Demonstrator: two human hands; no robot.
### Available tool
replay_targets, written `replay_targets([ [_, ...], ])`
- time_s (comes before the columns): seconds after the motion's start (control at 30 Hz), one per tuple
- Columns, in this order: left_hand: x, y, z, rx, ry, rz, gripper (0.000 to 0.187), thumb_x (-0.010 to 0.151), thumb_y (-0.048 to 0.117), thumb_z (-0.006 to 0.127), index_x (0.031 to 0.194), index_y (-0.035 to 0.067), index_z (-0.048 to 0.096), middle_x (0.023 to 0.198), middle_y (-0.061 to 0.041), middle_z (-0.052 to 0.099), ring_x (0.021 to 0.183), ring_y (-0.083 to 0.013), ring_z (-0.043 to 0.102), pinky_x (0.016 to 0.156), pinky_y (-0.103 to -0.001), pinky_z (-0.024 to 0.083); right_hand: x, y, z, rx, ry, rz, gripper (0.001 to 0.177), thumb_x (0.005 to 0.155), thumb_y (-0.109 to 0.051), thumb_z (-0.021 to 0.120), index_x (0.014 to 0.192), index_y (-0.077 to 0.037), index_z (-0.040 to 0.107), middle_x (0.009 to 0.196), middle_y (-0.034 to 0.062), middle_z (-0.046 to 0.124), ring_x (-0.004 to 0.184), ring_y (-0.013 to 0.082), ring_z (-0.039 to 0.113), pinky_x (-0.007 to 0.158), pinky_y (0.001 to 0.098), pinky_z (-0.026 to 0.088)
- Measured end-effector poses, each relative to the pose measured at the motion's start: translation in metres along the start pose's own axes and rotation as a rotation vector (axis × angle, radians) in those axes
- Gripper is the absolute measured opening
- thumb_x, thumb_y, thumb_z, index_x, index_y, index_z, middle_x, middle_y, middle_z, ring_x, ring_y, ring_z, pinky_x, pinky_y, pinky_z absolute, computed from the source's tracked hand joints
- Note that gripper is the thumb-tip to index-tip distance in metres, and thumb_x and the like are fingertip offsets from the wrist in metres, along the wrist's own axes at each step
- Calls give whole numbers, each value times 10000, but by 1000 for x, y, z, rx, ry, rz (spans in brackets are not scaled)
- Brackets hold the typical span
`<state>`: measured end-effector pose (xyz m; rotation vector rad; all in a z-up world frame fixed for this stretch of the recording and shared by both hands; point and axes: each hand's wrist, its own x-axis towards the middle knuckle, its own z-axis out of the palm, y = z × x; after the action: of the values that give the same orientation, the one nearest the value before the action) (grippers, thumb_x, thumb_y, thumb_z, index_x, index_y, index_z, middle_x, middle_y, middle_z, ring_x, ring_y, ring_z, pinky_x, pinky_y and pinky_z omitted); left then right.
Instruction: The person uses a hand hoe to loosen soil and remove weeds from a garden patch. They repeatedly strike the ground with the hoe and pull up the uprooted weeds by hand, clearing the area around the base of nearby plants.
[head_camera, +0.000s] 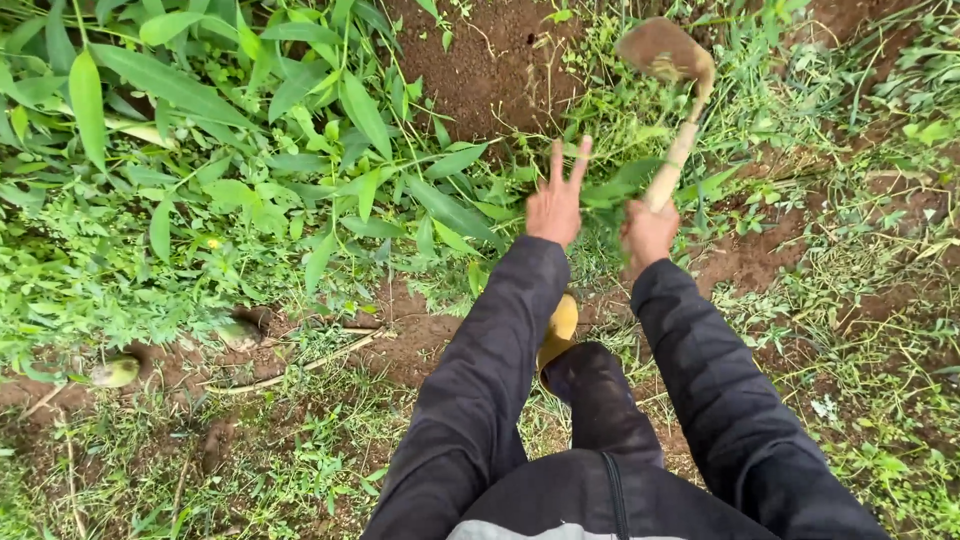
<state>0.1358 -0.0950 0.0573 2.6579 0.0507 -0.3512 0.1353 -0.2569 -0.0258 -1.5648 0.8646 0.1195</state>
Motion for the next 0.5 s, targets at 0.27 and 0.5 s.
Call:
replay_targets([
  [0.27, 12, -37, 82, 198, -113, -39, 421, 809, -7, 706, 1223, 61, 672, 1215, -214, 658, 844, -210, 719, 700, -356, 644, -9, 9, -23, -162, -141, -1, 172, 781, -51, 635, 946, -84, 597, 588, 79, 572, 403, 167, 580, 322, 333, 473],
  [0.5, -23, -28, 29, 96, -169, -47, 311, 870, -21, 637, 1165, 46, 707, 1289, -162, 553, 931, -225, 694, 815, -426, 657, 0, 19, -35, -582, -397, -92, 247, 824, -34, 667, 1070, -19, 658, 695, 136, 629, 490, 198, 640, 425, 392, 531],
])
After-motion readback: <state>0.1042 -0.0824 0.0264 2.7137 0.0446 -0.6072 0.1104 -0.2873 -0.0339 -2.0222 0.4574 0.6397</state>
